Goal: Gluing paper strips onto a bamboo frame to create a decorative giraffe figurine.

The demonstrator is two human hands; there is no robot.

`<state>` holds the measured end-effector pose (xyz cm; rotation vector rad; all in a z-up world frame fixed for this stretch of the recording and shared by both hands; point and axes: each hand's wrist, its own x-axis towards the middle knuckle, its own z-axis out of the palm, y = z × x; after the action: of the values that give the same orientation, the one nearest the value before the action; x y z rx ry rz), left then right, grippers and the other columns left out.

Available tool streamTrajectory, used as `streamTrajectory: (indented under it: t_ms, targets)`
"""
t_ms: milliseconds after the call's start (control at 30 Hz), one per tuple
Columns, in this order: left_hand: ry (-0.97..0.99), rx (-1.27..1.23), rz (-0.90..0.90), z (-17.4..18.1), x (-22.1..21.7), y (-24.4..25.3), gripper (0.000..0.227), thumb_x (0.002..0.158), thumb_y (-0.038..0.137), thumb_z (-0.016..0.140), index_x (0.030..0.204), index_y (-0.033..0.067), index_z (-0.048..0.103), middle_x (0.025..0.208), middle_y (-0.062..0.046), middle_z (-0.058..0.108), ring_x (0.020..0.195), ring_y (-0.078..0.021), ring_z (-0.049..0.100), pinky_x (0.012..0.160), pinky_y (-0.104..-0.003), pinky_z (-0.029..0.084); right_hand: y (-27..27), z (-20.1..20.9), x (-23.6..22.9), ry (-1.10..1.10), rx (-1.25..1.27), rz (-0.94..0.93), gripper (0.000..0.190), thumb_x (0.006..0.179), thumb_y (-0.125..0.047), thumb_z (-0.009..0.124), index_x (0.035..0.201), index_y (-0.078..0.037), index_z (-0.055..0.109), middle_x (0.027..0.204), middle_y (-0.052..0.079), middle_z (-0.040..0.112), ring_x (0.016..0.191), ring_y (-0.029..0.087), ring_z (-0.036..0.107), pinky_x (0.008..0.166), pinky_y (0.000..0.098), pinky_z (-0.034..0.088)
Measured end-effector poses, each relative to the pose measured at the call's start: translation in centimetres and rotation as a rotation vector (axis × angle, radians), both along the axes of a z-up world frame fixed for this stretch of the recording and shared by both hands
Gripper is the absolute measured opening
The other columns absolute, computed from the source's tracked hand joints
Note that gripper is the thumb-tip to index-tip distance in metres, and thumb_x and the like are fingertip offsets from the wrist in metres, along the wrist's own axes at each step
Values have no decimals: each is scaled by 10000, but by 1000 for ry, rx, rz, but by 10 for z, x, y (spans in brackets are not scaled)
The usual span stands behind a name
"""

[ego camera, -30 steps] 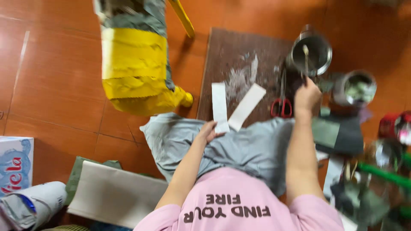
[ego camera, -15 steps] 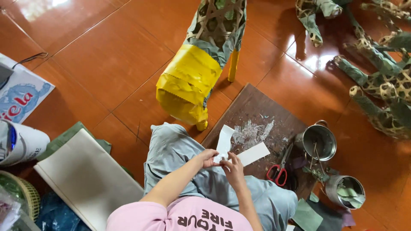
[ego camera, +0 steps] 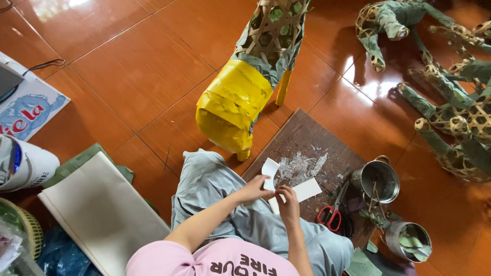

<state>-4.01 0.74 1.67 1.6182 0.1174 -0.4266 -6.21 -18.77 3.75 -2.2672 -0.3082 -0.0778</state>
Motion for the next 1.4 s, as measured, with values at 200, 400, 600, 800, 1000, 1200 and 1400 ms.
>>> streamTrajectory:
  t_ms: [200,400,600,800,1000,1200,1400]
  targets:
    - [-819,651,-158,78,17,7,201,775,178,742,962,108,719,1236,-156,644,1242,-338,564,1050,-505,414,12,54,17,276,614,79,722,822,-42,749,1468,-119,435,1467,57,515,1342,209,492,1082,329,415]
    - [-944,327,-197,213,25,58,175,870,85,715,1038,64,669,1102,-108,689,1094,-326,653,970,-444,510,-8,-9,56,435,675,48,618,850,23,736,1446,-36,584,1360,165,649,1247,218,626,1053,359,497]
    - [-893,169,-53,283,30,136,203,859,-37,717,1048,33,692,1016,-115,722,982,-270,713,867,-345,567,20,34,107,420,1081,132,143,907,15,721,1042,-8,759,1308,144,705,1154,220,685,973,337,547]
    - [-942,151,-26,318,71,199,153,878,-47,735,1004,24,684,1109,-112,694,1037,-237,696,904,-332,554,39,73,193,383,1220,345,225,1021,-101,683,1185,14,785,1252,200,757,733,136,578,605,257,474]
    - [-570,-133,121,308,194,248,142,1026,146,704,1021,5,717,934,-38,721,881,-139,664,822,-284,568,110,167,252,264,1161,207,261,1111,-265,648,1113,-16,726,995,39,682,916,122,654,823,286,552]
    - [-154,-496,320,261,299,263,362,1028,416,613,982,75,725,740,-7,662,617,-112,603,566,-264,531,148,144,296,314,1227,-18,260,1085,-284,598,996,-46,656,858,18,616,733,117,564,664,271,475]
    - [-74,-3,422,185,334,263,488,1072,493,548,826,78,613,613,7,503,457,-99,361,413,-268,268,168,125,285,320,1144,-144,248,1066,-299,597,986,-67,627,872,-20,588,784,96,554,739,274,506]
